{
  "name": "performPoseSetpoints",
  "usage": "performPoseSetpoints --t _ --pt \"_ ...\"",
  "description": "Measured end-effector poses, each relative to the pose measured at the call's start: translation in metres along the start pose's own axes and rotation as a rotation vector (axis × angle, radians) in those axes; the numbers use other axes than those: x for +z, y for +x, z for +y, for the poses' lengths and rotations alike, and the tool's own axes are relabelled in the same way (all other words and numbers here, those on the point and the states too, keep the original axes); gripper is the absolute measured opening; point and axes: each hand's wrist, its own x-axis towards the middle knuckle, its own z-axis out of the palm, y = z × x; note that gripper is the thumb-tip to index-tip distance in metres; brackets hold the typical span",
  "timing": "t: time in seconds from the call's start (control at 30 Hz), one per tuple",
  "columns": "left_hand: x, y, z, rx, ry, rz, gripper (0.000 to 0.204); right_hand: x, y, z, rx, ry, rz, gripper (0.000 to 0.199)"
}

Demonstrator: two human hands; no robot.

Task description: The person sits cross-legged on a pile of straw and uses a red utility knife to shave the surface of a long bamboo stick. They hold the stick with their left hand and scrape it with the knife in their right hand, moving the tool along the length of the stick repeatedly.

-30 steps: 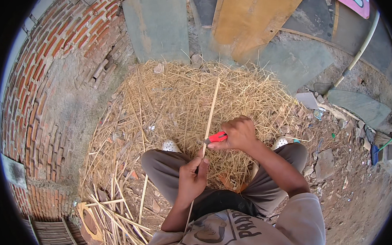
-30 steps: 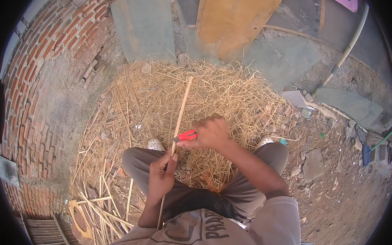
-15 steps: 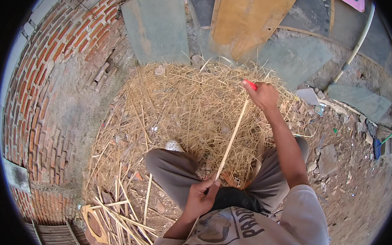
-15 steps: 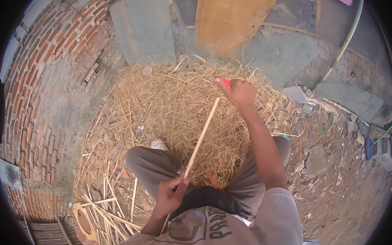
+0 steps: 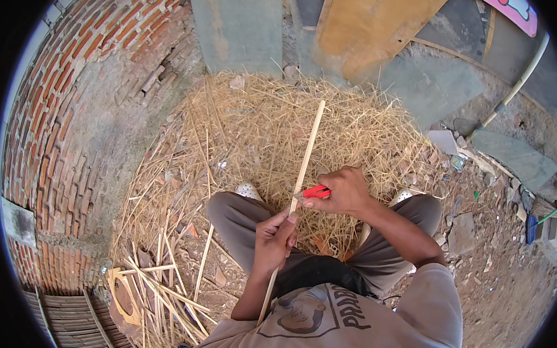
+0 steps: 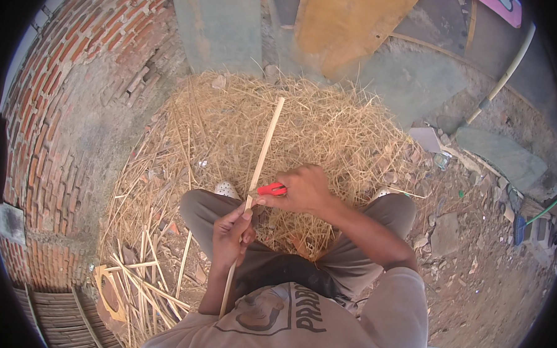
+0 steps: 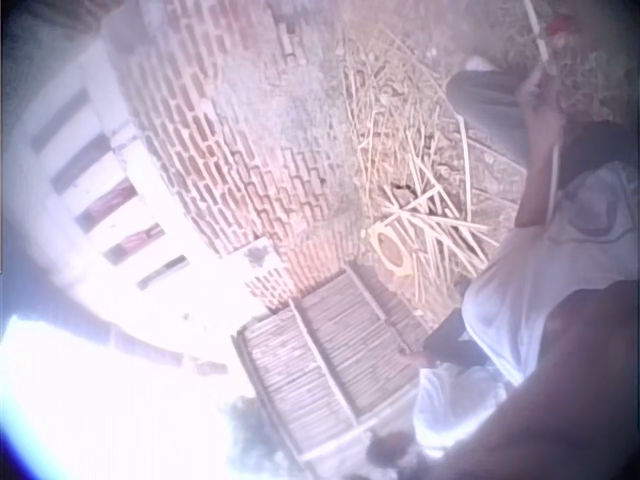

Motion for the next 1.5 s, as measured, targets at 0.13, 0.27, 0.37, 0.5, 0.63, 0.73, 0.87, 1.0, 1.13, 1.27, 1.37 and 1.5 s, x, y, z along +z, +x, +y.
performPoseSetpoints --t 0.13,0.27,0.37,0.5,0.63,0.73,0.87,1.0,1.13,1.27,1.37,1.5 --pt "0.007 0.002 0.002 0.001 -0.043 -0.017 0.032 0.002 -0.002 0.003 0.002 -0.014 0.024 0.065" --pt "0.01 0.004 0.001 -0.005 -0.021 -0.005 0.033 0.003 0.001 0.011 -0.035 -0.107 0.049 0.069" --pt "0.013 0.005 0.002 -0.009 0.0 -0.001 0.033 0.008 0.005 0.023 -0.115 -0.129 0.151 0.07" --pt "0.01 0.003 0.0 -0.011 -0.01 -0.018 0.034 0.015 0.009 0.032 0.044 -0.131 0.174 0.07" --pt "0.011 -0.032 0.001 -0.159 0.025 -0.081 0.033 -0.03 0.027 0.109 0.523 -0.15 0.248 0.076" --pt "0.002 -0.028 0.006 -0.026 -0.03 0.018 0.032 -0.028 0.027 0.09 0.35 -0.125 0.297 0.075" --pt "-0.003 -0.015 0.011 -0.003 -0.072 -0.017 0.033 -0.003 0.002 0.028 0.076 0.031 0.146 0.067" --pt "0.004 -0.012 0.01 -0.018 -0.028 0.003 0.033 0.0 -0.002 0.005 -0.006 0.068 0.031 0.061" --pt "0.008 -0.008 0.007 -0.025 -0.04 -0.026 0.032 0.005 -0.001 0.006 -0.008 0.047 0.059 0.065" --pt "0.014 -0.011 0.013 0.057 0.206 -0.011 0.031 0.0 0.0 0.009 0.002 -0.062 0.036 0.066" --pt "0.016 -0.012 0.011 0.109 0.354 0.006 0.031 0.002 -0.001 0.011 -0.001 -0.066 0.064 0.068" --pt "0.014 -0.013 0.011 0.139 0.397 0.001 0.031 0.002 0.005 0.021 -0.054 -0.062 0.151 0.068"
